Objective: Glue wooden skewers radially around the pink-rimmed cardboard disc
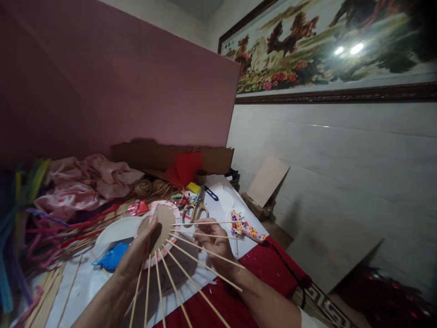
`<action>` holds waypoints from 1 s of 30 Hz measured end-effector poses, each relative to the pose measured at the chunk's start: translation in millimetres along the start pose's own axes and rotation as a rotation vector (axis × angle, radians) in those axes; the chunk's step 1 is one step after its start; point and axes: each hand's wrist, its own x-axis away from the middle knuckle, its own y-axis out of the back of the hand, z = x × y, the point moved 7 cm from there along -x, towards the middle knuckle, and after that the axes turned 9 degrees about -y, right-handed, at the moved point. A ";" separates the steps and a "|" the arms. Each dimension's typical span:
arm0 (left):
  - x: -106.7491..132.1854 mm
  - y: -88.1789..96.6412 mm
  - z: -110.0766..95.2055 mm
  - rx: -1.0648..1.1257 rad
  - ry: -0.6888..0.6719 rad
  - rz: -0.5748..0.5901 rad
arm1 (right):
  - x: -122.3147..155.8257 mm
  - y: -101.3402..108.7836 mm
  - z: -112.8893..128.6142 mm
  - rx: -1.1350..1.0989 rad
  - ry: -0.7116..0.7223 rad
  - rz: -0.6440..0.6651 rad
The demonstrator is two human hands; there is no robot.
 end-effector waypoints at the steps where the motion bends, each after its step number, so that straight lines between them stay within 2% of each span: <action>1: 1.3 -0.4 0.2 0.006 0.012 -0.001 | 0.4 -0.3 0.3 0.000 0.001 0.001; 9: 15.9 -9.2 -2.4 0.104 0.041 0.035 | 4.1 -2.3 0.3 0.034 -0.010 -0.001; 22: 17.7 -10.1 -1.6 0.115 0.060 0.059 | 6.0 -3.4 0.6 0.118 -0.021 0.005; 30: 16.0 -8.6 1.4 0.101 0.069 0.064 | 6.1 -0.1 -1.1 0.198 -0.045 -0.036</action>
